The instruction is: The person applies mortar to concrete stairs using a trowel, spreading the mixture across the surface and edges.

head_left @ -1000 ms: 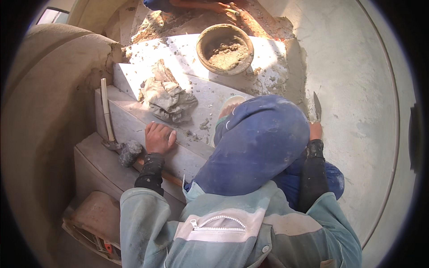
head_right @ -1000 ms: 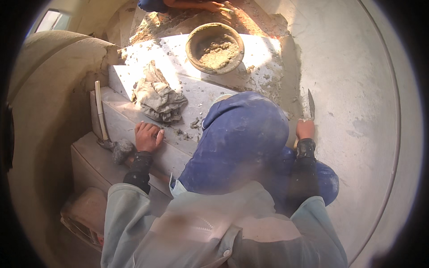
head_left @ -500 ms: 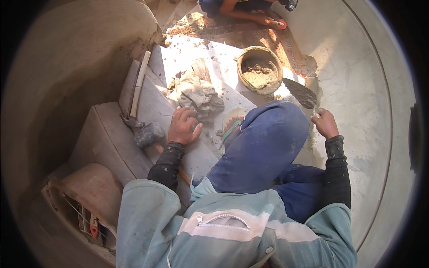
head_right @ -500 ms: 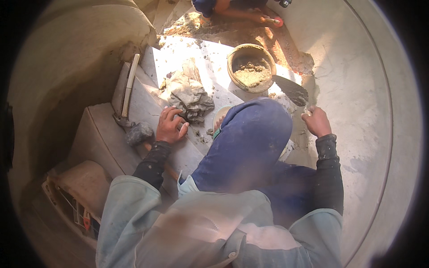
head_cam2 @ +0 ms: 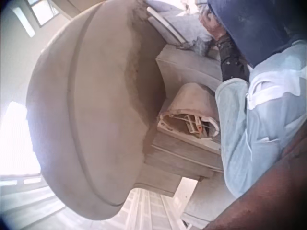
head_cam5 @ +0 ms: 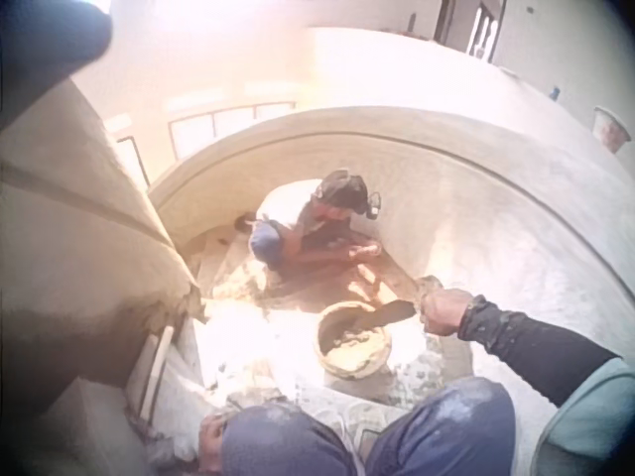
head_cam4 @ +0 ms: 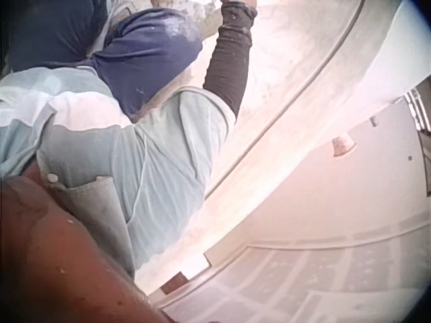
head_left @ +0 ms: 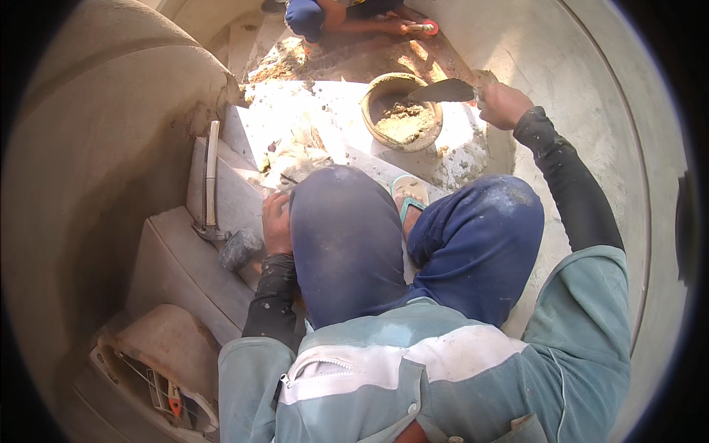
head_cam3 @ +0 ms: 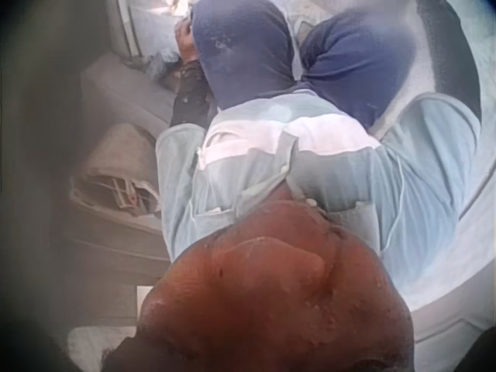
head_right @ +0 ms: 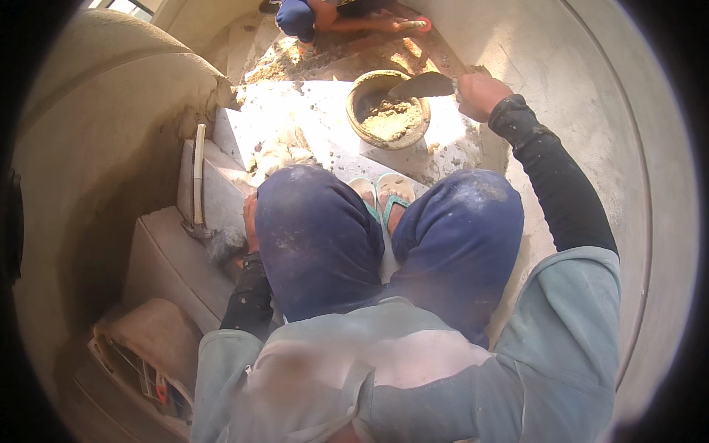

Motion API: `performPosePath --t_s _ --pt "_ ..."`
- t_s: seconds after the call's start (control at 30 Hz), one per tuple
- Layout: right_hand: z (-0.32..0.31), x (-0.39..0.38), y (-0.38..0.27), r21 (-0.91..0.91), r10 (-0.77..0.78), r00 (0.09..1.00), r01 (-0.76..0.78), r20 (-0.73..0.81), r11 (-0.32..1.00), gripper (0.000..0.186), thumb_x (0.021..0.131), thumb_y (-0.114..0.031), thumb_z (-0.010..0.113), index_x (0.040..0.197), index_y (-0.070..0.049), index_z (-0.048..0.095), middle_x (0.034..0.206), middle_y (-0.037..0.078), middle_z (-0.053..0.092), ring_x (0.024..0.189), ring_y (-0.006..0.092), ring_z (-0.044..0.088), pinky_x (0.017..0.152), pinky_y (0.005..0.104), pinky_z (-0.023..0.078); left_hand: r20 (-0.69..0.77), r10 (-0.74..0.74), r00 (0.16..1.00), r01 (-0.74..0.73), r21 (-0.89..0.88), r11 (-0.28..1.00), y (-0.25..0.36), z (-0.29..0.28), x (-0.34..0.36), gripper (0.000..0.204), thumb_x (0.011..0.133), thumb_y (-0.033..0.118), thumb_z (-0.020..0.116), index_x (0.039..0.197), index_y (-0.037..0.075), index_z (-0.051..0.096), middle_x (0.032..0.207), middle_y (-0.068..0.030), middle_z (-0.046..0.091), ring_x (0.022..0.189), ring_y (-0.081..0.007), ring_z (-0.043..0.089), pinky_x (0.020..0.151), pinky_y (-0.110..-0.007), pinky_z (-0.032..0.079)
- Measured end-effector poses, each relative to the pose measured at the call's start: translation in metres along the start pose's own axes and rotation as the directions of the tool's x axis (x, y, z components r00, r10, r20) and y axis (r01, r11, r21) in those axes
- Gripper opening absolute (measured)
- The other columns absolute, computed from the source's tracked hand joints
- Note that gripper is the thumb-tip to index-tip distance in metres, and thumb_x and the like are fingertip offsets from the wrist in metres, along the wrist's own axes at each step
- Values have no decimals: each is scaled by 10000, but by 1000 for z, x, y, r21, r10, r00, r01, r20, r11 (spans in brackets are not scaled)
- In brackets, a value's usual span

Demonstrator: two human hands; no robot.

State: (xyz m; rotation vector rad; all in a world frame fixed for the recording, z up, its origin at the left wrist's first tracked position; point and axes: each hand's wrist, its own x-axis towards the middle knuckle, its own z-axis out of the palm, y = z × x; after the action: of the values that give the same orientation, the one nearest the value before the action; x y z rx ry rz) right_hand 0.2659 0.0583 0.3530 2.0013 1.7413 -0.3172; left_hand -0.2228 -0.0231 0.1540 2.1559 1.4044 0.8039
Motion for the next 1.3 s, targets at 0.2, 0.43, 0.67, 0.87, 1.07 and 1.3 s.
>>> performPosePath --t_s 0.2,0.43,0.67,0.87,1.07,1.3 --pt "86 85 -20 -25 4 1000 -4 9 1000 220 874 -123 554 943 -10 730 955 203 724 922 353 713 788 439 573 36 -18 999 16 50 999 12 -49 95 157 844 152 700 954 41 687 1119 -120 610 1188 -317 538 1015 -411 440" --pt "228 139 -82 359 24 982 -91 186 929 309 879 -221 536 956 10 727 1031 247 700 997 389 680 852 466 547 467 -82 881 -37 240 970 -44 -93 139 142 834 173 733 893 57 678 1056 -71 641 1091 -267 592 943 -386 496" --pt "261 121 -87 857 -267 828 -406 492 318 234 836 -175 585 812 55 620 636 132 589 448 212 574 403 371 464 557 -65 828 -127 300 945 -66 -73 166 207 819 273 717 868 73 695 1006 -56 657 1088 -254 590 961 -395 473" --pt "214 111 -79 877 -294 834 -480 467 32 171 839 -140 590 745 -3 547 617 55 527 431 143 503 374 312 400 624 68 778 -290 262 921 -78 -56 165 182 782 285 726 792 112 672 946 -12 659 1058 -230 601 925 -392 462" --pt "212 108 -95 878 -262 856 -475 445 -59 147 838 -134 597 792 -6 541 632 52 529 445 137 492 397 304 394 602 96 793 -290 234 928 -82 -54 168 167 753 259 730 749 116 642 918 -5 648 1002 -221 615 889 -375 472" --pt "217 75 -84 862 -40 861 -507 508 18 160 846 -156 593 852 0 560 647 49 529 450 150 501 404 318 391 582 140 801 -305 195 932 -85 -55 168 157 739 244 726 750 120 631 918 -4 637 976 -214 608 872 -383 459"
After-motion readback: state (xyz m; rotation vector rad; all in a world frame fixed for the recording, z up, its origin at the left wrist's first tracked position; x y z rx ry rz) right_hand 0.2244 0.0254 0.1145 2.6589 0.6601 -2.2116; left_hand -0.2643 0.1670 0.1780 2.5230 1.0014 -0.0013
